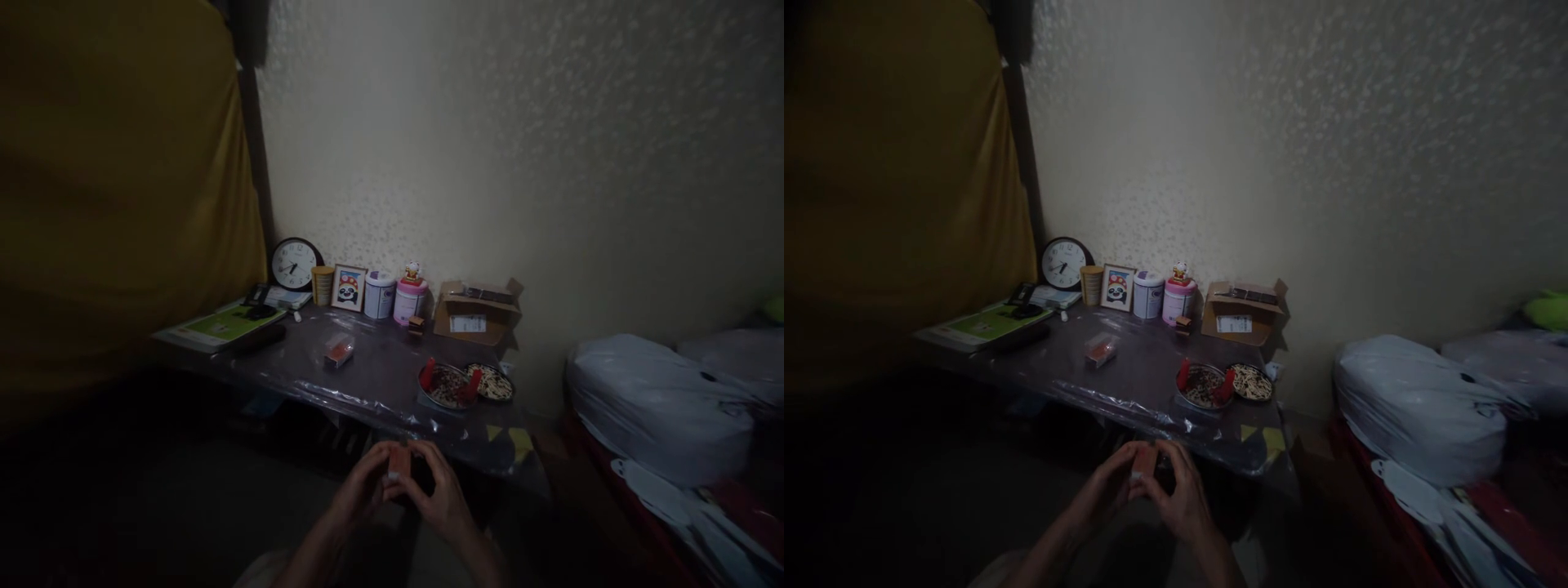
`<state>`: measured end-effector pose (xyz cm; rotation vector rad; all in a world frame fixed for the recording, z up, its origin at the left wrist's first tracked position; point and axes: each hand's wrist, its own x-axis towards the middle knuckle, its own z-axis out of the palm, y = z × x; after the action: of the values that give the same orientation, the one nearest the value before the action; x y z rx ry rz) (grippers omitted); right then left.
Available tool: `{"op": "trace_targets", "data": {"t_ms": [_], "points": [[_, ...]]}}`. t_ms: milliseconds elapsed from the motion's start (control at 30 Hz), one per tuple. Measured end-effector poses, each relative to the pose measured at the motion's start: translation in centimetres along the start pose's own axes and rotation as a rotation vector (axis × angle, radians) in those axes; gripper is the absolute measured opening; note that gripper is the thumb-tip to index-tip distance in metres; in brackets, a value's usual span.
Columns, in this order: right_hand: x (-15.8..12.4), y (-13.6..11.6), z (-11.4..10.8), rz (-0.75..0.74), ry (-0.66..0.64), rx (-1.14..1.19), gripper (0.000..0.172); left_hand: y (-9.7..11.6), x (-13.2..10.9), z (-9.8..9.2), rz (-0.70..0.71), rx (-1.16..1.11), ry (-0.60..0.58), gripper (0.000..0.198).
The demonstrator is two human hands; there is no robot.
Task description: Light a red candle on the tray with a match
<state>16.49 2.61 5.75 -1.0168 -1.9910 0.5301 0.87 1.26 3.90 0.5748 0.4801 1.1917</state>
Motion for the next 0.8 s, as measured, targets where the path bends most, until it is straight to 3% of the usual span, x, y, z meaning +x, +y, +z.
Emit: {"op": "trace_targets", "data": {"t_ms": [233, 367, 467, 600, 800], "points": [[0.2, 0.2, -0.2, 0.008, 0.043, -0.006, 0.03, 0.2, 0.2, -0.4, 0.206, 0.37, 0.077, 0.034], [0.1, 0.9, 0.0, 0.05, 0.029, 0.074, 0.032, 0.1, 0.3, -0.9, 0.227, 0.496, 0.117, 0.037], [0.3, 1.3, -0.2, 0.125, 0.047, 0.245, 0.033, 0.0, 0.3, -0.9, 0.217, 0.434, 0.131, 0.034], [0.9, 1.1, -1.0, 0.236, 0.11, 0.51, 0.029, 0.0, 0.4, -0.6, 0.149, 0.191, 0.163, 0.027], [1.3, 0.9, -1.4, 0.291, 0.169, 0.518, 0.027, -0.3, 0.7, -0.7, 0.091, 0.019, 0.172, 0.017]]}}
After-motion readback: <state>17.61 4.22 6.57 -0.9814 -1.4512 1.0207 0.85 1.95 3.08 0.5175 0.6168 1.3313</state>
